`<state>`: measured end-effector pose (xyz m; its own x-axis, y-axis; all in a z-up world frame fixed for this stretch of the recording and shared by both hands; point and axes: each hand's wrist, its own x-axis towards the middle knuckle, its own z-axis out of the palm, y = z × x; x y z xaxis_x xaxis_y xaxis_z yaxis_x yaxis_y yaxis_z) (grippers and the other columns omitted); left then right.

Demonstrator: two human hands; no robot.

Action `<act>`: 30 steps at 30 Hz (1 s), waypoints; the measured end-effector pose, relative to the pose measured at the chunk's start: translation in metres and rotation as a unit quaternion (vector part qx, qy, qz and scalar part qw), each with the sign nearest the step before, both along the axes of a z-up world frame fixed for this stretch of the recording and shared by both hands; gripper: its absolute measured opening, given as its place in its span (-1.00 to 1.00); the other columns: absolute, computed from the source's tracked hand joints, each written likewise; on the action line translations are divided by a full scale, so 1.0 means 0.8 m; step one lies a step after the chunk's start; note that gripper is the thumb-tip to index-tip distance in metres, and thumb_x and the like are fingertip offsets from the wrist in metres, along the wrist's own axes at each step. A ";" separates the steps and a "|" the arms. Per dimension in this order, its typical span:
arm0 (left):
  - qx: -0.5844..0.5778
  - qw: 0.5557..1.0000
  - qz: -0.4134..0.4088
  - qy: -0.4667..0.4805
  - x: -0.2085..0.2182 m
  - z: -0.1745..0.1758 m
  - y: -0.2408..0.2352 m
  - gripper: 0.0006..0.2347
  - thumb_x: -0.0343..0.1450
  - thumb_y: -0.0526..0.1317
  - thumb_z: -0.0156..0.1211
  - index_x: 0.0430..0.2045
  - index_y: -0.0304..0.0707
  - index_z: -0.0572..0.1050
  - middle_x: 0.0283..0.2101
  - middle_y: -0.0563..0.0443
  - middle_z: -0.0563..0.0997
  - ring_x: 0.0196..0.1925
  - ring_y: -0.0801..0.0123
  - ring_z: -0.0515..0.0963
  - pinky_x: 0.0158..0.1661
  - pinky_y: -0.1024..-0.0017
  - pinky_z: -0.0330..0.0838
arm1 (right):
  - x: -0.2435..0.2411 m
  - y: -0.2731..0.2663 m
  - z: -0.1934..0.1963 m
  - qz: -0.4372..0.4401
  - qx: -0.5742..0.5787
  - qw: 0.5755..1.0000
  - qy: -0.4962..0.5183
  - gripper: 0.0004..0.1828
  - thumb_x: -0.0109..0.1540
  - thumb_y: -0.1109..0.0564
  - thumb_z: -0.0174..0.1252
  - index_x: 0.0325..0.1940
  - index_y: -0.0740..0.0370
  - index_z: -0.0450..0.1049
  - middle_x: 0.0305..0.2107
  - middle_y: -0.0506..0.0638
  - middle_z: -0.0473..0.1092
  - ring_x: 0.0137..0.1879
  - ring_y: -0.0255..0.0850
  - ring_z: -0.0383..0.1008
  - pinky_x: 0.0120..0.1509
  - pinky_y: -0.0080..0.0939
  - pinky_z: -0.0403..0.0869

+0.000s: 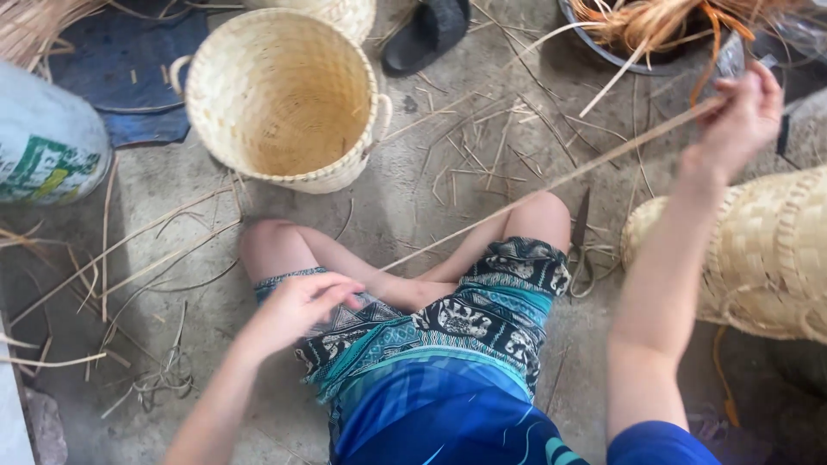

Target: The person sits cross-legged on the floor and weaves a thin bamboo strip along the rim of a woven bamboo basket, threading and tightening the strip around the edge while turning the basket on their lap. They pull the strip taut, work it around the rim, and press the weave into place by hand.

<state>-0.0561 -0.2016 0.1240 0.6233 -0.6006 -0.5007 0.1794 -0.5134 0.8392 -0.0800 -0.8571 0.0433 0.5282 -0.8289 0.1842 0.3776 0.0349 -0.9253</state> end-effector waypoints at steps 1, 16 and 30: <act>0.042 0.999 -0.016 -0.005 0.007 0.002 0.020 -0.75 0.46 -0.16 0.08 -0.09 -0.15 0.66 -0.28 0.15 0.78 -0.36 0.53 0.63 -0.31 0.52 0.55 | -0.005 -0.046 -0.015 -0.064 0.008 0.996 0.059 -0.79 0.45 0.21 0.13 0.17 0.24 0.52 -0.22 0.09 0.62 -0.34 -0.32 0.52 -0.39 -0.39 0.39; 0.474 0.685 -0.108 -0.544 0.233 -0.099 0.061 -0.37 0.27 -0.37 0.14 0.35 -0.30 0.27 0.43 -0.60 0.10 0.54 -0.25 -0.09 0.31 -0.33 -0.33 | -0.116 0.117 -0.136 0.252 0.118 0.892 0.355 -0.69 0.37 0.10 0.09 0.17 0.24 0.47 -0.20 -0.02 0.50 -0.25 -0.35 0.51 -0.13 -0.29 0.48; 0.272 0.799 -0.181 -0.506 0.214 -0.051 -0.023 -0.89 0.38 -0.20 0.27 -0.29 -0.13 0.57 -0.13 -0.02 0.67 0.12 0.16 0.53 0.26 -0.17 0.13 | -0.093 0.243 -0.013 0.233 0.046 0.927 0.291 -0.73 0.45 0.09 0.07 0.09 0.36 0.45 -0.26 0.06 0.51 -0.20 -0.27 0.55 -0.05 -0.28 0.49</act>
